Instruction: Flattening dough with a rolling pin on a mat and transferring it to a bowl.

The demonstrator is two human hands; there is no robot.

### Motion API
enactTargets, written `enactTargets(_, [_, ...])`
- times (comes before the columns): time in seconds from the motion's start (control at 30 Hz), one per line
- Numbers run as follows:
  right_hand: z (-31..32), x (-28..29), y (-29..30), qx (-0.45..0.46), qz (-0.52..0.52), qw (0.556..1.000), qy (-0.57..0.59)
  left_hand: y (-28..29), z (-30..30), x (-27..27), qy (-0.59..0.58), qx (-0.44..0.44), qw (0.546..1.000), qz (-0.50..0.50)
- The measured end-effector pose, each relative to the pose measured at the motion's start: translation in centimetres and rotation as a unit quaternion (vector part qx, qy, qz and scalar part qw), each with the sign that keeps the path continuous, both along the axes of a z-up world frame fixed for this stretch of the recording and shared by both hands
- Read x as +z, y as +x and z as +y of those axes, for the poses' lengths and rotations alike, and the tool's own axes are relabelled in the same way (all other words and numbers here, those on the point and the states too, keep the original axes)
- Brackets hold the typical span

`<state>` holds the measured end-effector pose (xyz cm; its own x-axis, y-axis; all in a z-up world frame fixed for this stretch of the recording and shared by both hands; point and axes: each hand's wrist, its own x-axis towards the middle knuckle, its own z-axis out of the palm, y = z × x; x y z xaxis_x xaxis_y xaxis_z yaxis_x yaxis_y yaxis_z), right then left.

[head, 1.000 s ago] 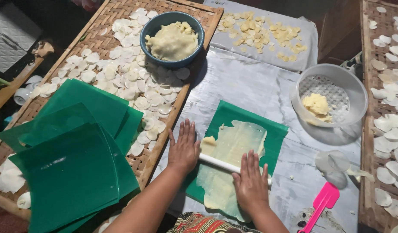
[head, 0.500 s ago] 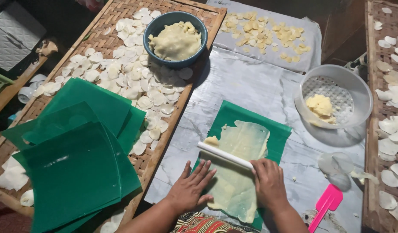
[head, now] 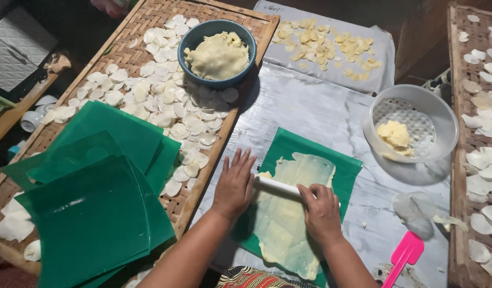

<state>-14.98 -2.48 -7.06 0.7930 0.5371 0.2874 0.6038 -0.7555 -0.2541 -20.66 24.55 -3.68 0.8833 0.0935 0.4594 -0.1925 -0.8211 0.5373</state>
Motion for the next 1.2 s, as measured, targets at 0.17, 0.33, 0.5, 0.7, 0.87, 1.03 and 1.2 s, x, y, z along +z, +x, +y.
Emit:
enactTargets(0.17, [1.0,0.0,-0.2,-0.031,-0.01,0.998,-0.049,5.3,0.9,-5.0,0.174,0.024,0.965,0.193])
enactTargets(0.33, [2.1,-1.7,3.1,-0.087,0.007,0.99,-0.113,9.5,0.3,-2.3,0.163,0.059,0.939,0.297])
enactTargets(0.5, [3.0,-0.9,4.2,-0.145,0.093,0.969,-0.177,10.2,-0.2,0.7,0.138,0.051,0.923,0.356])
enactTargets(0.7, [1.9,-0.4,-2.6,-0.088,0.01,0.988,-0.125,3.9,0.6,-5.1,0.321,0.095,0.937,0.094])
enactTargets(0.87, [0.6,0.5,-5.2,-0.02,0.064,0.997,0.037,-1.2,0.5,-4.6,0.349,0.077,0.929,0.093])
enactTargets(1.03, [0.2,0.6,-3.7,-0.034,0.009,0.999,0.023,-6.1,-0.8,-2.0,0.269,-0.171,0.945,0.079])
enactTargets(1.2, [-1.9,1.4,-1.3,-0.034,0.093,0.994,0.041,-6.7,-2.5,-3.8,0.248,-0.22,0.94,0.083])
